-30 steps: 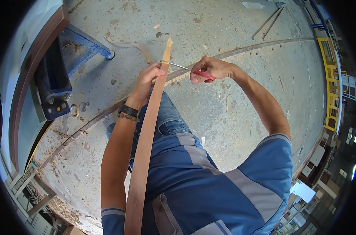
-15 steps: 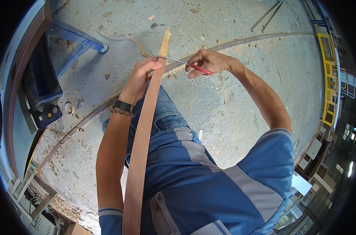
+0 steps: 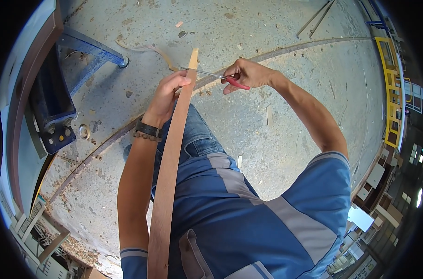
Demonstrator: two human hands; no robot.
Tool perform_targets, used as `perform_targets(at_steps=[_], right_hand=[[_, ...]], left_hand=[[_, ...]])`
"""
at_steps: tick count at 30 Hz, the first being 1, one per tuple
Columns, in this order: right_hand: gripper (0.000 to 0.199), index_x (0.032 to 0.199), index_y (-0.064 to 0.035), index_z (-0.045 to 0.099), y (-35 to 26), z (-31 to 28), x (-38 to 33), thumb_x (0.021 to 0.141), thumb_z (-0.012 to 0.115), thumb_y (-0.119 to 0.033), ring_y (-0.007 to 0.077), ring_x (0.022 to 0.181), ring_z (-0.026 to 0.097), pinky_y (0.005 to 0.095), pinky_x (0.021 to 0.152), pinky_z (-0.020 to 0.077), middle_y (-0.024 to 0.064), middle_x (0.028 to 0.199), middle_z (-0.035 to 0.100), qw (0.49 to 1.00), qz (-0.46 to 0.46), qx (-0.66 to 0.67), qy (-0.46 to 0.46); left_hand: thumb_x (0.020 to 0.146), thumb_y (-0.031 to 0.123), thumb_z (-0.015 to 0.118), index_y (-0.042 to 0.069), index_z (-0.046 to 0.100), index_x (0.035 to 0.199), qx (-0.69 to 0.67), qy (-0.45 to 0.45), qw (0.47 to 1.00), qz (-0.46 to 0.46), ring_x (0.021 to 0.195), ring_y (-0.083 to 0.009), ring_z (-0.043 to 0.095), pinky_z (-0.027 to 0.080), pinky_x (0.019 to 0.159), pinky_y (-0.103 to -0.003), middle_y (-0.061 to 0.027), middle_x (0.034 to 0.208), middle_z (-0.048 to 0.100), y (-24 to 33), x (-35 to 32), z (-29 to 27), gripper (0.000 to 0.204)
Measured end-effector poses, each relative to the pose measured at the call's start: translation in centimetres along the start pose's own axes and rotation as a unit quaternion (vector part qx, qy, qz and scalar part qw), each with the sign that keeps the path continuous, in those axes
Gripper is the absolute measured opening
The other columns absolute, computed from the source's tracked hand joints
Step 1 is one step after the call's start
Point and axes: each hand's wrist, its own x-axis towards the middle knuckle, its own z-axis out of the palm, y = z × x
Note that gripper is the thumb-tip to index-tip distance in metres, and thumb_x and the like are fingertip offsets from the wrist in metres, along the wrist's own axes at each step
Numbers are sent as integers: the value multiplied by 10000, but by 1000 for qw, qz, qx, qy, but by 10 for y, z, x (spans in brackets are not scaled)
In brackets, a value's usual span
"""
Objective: Apply a veneer edge banding strip to the side of a wooden panel and trim the excess with scissors.
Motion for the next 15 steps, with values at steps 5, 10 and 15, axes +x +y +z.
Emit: perform_targets(at_steps=[5, 10, 15], right_hand=[[460, 957, 4, 701, 18, -8, -16, 884, 746, -448, 84, 592, 543, 247, 530, 427, 22, 699, 605, 982, 96, 137, 92], [646, 1091, 0, 697, 35, 7, -23, 885, 668, -612, 108, 633, 557, 275, 565, 428, 16, 701, 588, 974, 134, 172, 66], [593, 1157, 6, 677, 9, 43, -12, 911, 674, -533, 98, 655, 549, 252, 584, 419, 13, 729, 596, 935, 62, 310, 160]], left_hand=[[855, 218, 629, -5, 626, 1158, -13, -19, 1000, 7, 859, -146, 595, 480, 753, -279, -55, 971, 615, 10, -7, 4, 376], [864, 207, 609, 15, 602, 1226, -11, -29, 999, 6, 898, -147, 587, 484, 775, -274, -59, 1021, 607, 12, 5, 9, 409], [843, 131, 588, 47, 619, 1066, -53, -21, 997, 54, 836, -129, 582, 505, 746, -278, -46, 958, 595, -7, 18, -17, 241]])
